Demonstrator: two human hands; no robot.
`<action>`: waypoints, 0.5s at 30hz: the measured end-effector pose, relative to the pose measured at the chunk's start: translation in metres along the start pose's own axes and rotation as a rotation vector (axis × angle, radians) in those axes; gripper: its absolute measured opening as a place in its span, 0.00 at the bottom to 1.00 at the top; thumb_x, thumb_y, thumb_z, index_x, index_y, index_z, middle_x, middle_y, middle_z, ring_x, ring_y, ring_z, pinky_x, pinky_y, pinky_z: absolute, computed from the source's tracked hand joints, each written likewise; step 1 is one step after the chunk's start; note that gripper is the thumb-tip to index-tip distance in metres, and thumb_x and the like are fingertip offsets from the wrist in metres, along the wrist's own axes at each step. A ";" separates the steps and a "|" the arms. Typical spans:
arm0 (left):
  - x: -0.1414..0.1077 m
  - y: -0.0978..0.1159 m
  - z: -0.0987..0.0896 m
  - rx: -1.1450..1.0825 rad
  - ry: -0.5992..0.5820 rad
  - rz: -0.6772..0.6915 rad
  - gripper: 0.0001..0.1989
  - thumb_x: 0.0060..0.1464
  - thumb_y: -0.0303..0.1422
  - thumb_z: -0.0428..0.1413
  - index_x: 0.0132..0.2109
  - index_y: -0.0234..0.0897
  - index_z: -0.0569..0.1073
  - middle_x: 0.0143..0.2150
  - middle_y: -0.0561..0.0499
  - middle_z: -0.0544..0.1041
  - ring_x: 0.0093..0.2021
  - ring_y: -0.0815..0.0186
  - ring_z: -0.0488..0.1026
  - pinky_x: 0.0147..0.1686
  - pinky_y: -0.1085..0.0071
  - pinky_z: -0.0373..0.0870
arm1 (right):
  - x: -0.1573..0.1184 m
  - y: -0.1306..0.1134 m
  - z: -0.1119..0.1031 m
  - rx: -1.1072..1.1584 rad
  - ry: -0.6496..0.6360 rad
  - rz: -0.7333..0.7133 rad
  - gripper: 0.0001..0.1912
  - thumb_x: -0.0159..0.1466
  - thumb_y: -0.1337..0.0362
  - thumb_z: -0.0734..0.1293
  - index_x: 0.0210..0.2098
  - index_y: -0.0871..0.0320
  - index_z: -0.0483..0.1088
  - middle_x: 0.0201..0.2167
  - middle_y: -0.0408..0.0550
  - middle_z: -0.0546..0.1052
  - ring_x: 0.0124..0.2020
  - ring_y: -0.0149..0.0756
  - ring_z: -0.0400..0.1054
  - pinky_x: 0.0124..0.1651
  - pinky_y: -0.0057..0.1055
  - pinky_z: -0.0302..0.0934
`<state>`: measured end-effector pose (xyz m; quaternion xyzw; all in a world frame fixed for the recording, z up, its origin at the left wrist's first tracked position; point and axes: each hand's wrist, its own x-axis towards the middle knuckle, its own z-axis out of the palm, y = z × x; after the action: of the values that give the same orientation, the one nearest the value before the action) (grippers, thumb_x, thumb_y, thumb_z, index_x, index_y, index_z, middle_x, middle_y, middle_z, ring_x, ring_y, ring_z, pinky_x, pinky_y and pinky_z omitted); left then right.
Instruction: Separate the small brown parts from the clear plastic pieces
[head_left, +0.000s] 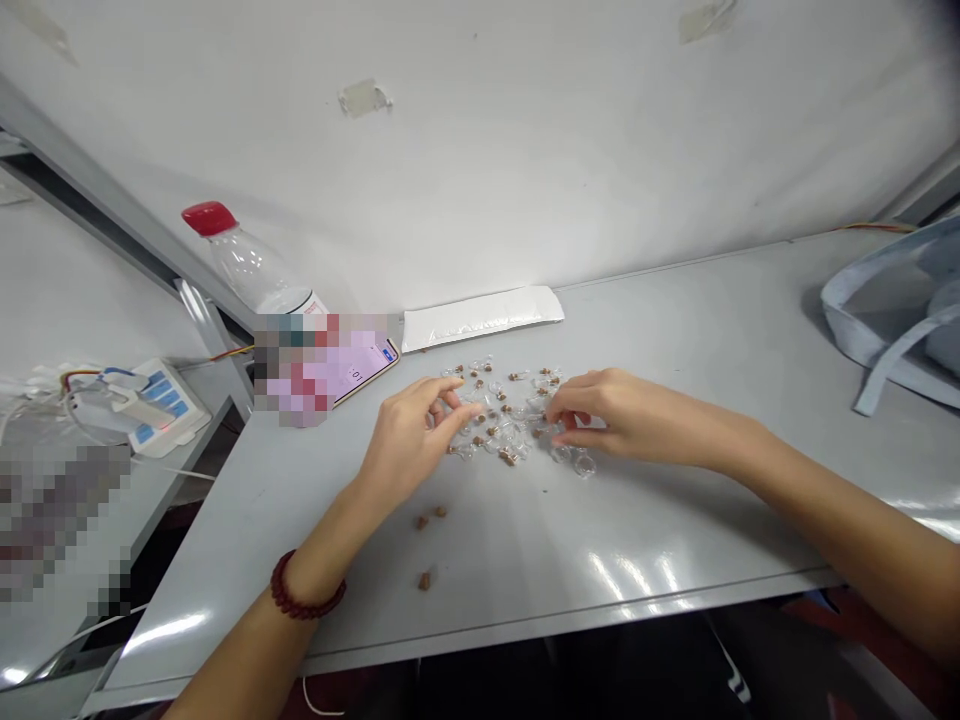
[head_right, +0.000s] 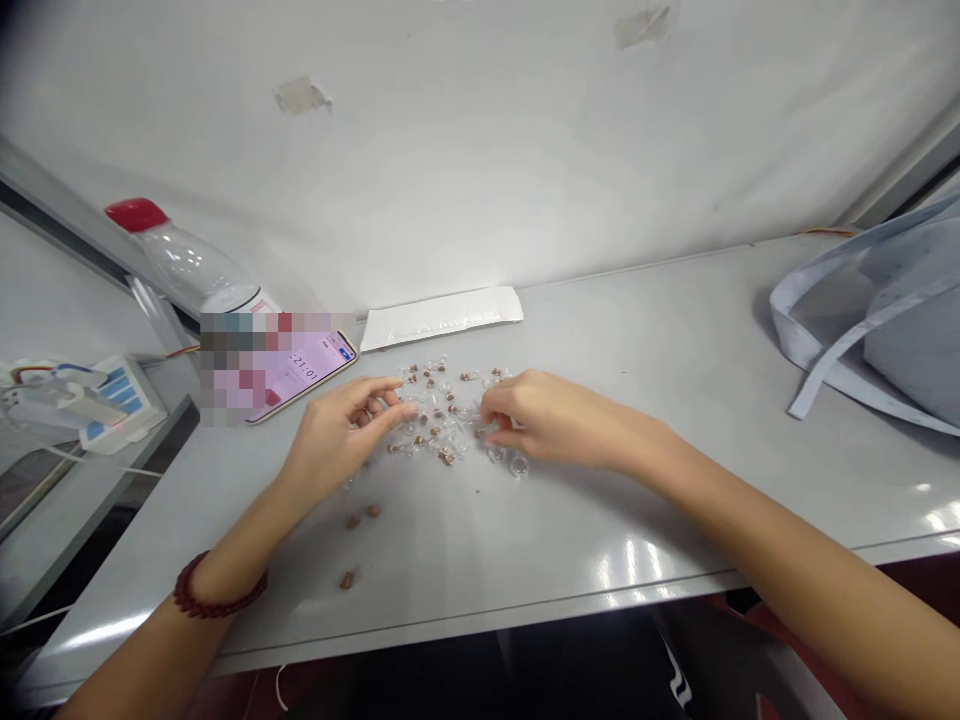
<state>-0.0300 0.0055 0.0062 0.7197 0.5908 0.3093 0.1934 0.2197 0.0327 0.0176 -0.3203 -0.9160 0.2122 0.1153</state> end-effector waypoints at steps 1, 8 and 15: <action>0.000 0.002 -0.006 -0.017 -0.016 -0.032 0.15 0.55 0.43 0.56 0.40 0.36 0.75 0.32 0.50 0.76 0.28 0.68 0.68 0.29 0.72 0.65 | -0.001 0.000 -0.002 0.013 -0.066 0.021 0.07 0.63 0.64 0.63 0.33 0.59 0.73 0.27 0.45 0.74 0.26 0.31 0.64 0.27 0.28 0.56; -0.005 0.005 -0.064 0.010 -0.768 -0.170 0.11 0.53 0.39 0.55 0.29 0.39 0.75 0.23 0.55 0.73 0.24 0.70 0.68 0.23 0.77 0.62 | -0.003 0.000 -0.003 0.038 -0.214 0.046 0.04 0.61 0.64 0.67 0.35 0.57 0.72 0.30 0.44 0.73 0.28 0.32 0.65 0.28 0.28 0.56; -0.014 0.002 -0.062 0.095 -1.011 -0.289 0.05 0.46 0.35 0.57 0.28 0.39 0.74 0.21 0.55 0.74 0.19 0.70 0.67 0.17 0.77 0.59 | 0.000 0.001 0.011 -0.065 -0.159 -0.069 0.05 0.62 0.68 0.63 0.35 0.58 0.71 0.29 0.46 0.71 0.30 0.34 0.65 0.33 0.32 0.58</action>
<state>-0.0716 -0.0139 0.0500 0.6983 0.5301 -0.1335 0.4620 0.2166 0.0302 0.0076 -0.2742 -0.9392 0.2030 0.0388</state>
